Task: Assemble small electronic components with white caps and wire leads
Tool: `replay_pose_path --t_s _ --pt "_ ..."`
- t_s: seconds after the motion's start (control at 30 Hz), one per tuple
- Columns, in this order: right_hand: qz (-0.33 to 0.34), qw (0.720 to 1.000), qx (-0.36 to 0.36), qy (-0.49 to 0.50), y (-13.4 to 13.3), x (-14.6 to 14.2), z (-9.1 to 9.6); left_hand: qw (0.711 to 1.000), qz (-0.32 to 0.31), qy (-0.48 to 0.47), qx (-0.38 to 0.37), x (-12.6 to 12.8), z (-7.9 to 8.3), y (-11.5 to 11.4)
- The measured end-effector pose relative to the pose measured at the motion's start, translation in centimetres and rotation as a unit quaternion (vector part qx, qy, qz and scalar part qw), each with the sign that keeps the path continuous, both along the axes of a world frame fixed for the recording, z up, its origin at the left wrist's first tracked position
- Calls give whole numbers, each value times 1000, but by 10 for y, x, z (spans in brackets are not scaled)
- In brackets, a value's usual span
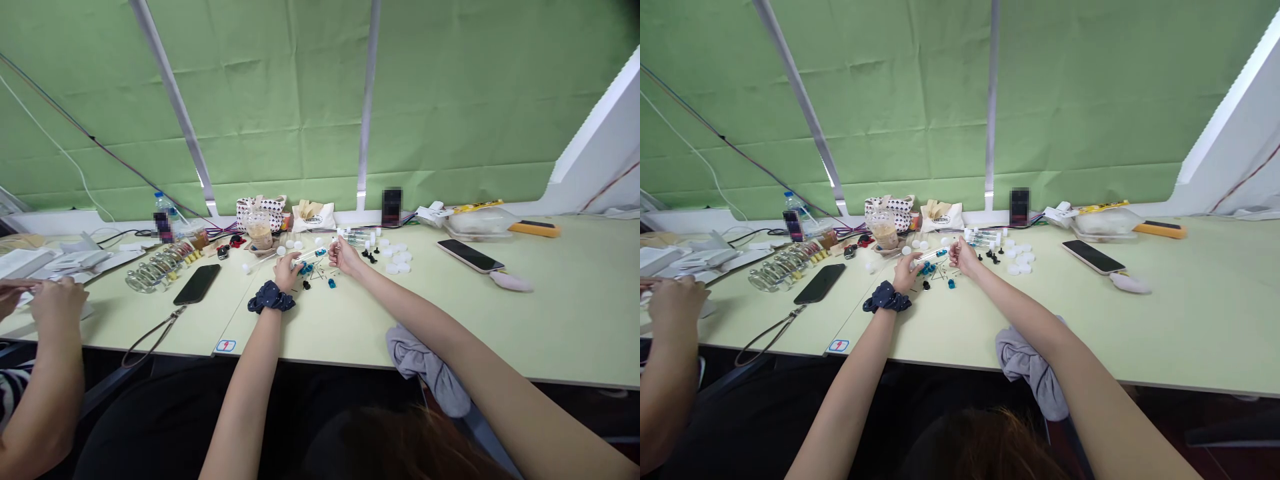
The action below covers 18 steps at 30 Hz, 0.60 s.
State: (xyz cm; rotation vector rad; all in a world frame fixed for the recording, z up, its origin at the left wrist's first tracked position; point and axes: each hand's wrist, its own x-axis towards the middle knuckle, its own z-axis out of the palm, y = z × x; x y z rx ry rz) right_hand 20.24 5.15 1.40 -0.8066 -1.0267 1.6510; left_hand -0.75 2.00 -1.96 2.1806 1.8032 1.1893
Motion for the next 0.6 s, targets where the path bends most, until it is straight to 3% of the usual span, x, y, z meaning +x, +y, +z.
replay_pose_path --t_s 0.3,0.43,0.6 --pt "18 999 -29 -11 8 1 -6 999 -43 -13 18 -2 0 5" --pt "-35 999 17 -7 9 -1 -11 998 -42 -25 31 -4 -2 7" --pt "-113 986 96 -73 8 -3 -18 997 -60 -25 52 -3 -3 8"
